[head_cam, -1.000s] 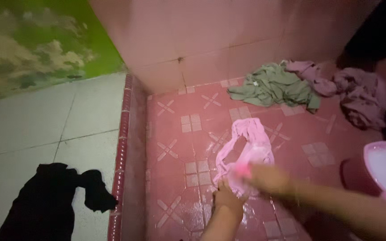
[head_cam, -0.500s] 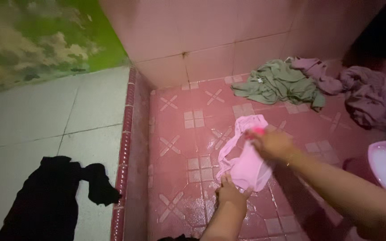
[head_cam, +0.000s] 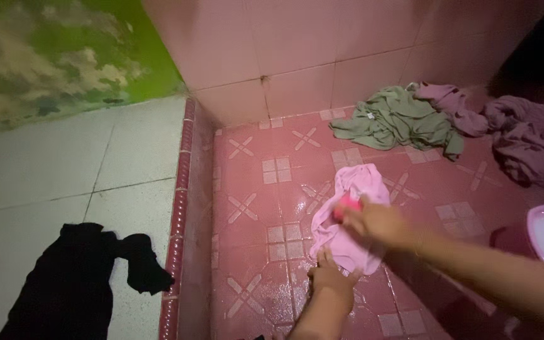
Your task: The person sits on the floor and washes clothes by hand in a green basin filled with soapy water. They use a pink scoop to pour water and a pink brush to scrub a pink garment and a green shirt, then wring them out and place them aside.
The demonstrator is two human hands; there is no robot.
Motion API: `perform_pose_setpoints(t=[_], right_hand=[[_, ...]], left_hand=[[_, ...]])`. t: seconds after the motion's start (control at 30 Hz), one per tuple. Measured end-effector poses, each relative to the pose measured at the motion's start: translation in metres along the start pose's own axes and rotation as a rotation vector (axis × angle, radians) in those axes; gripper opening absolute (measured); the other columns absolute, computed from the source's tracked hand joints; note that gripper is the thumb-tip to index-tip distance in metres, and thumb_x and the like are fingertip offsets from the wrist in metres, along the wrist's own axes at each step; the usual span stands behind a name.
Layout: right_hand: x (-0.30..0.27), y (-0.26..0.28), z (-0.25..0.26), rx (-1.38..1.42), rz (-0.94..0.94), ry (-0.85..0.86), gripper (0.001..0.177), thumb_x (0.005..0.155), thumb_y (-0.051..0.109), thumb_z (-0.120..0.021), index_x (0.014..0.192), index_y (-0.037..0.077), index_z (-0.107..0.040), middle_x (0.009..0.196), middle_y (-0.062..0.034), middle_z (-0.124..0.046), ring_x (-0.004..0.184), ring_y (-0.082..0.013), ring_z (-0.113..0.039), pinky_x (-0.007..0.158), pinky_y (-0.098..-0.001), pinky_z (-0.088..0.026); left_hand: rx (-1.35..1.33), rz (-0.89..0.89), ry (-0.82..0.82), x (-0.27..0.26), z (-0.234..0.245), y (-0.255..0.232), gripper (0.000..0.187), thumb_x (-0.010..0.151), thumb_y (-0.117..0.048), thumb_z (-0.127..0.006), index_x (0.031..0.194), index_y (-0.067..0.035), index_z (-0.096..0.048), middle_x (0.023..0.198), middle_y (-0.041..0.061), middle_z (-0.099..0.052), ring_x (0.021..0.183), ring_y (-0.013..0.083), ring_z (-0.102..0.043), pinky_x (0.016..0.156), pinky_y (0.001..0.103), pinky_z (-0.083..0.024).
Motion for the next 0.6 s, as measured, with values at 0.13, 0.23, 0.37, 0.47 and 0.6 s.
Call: perform_pose_setpoints(t=[0.13,0.23,0.37,0.47,0.6], right_hand=[[-0.020,0.001,0.013,0.068,-0.052,0.059,0.056,0.101,0.067,-0.036,0.139,0.028,-0.048,0.111,-0.0160,-0.068,0.098,-0.0283,-0.072,0.091,-0.0448,-0.057],[-0.016,-0.006,0.042,-0.119,-0.138,-0.031,0.061,0.098,0.061,-0.027,0.154,0.040,-0.039,0.123,-0.0186,-0.063,0.106,-0.0320,-0.070,0.094,-0.0449,-0.057],[-0.015,-0.003,0.040,0.061,-0.221,0.093,0.067,0.093,0.058,-0.031,0.158,0.041,-0.035,0.137,-0.0182,-0.059,0.115,-0.0324,-0.068,0.102,-0.0452,-0.055],[-0.031,0.015,0.005,0.193,0.101,0.128,0.056,0.107,0.061,-0.029,0.145,0.028,-0.053,0.143,-0.0280,-0.055,0.125,-0.0366,-0.057,0.111,-0.0507,-0.041],[-0.020,-0.005,0.018,0.235,0.016,0.092,0.053,0.102,0.052,-0.033,0.153,0.038,-0.040,0.153,-0.0097,-0.054,0.108,-0.0296,-0.070,0.097,-0.0472,-0.054]], left_hand=[[-0.040,0.021,0.009,0.009,-0.006,0.001,0.088,0.097,-0.049,-0.065,0.162,-0.052,-0.007,0.169,0.031,0.012,0.156,0.0533,0.007,0.110,0.063,-0.038],[-0.075,0.025,-0.140,0.007,-0.009,0.003,0.076,0.102,-0.043,-0.058,0.160,-0.056,-0.011,0.170,0.030,0.010,0.155,0.0535,0.004,0.104,0.063,-0.041],[-0.025,0.021,0.017,0.004,-0.003,0.000,0.087,0.099,-0.043,-0.066,0.162,-0.054,-0.006,0.168,0.034,0.011,0.155,0.0545,0.006,0.108,0.065,-0.038],[0.018,0.014,0.038,0.000,0.002,-0.001,0.096,0.096,-0.042,-0.071,0.162,-0.053,-0.002,0.168,0.033,0.011,0.155,0.0551,0.005,0.108,0.065,-0.039],[0.001,0.017,0.043,-0.007,0.008,0.003,0.103,0.092,-0.041,-0.076,0.162,-0.054,-0.001,0.168,0.033,0.011,0.155,0.0538,0.005,0.110,0.064,-0.040]])
Point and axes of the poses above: each hand's wrist, its own x-axis towards the middle knuckle, its own z-axis out of the back of the hand, y = z × x, the point moved 3 cm from there along x, towards the middle knuckle
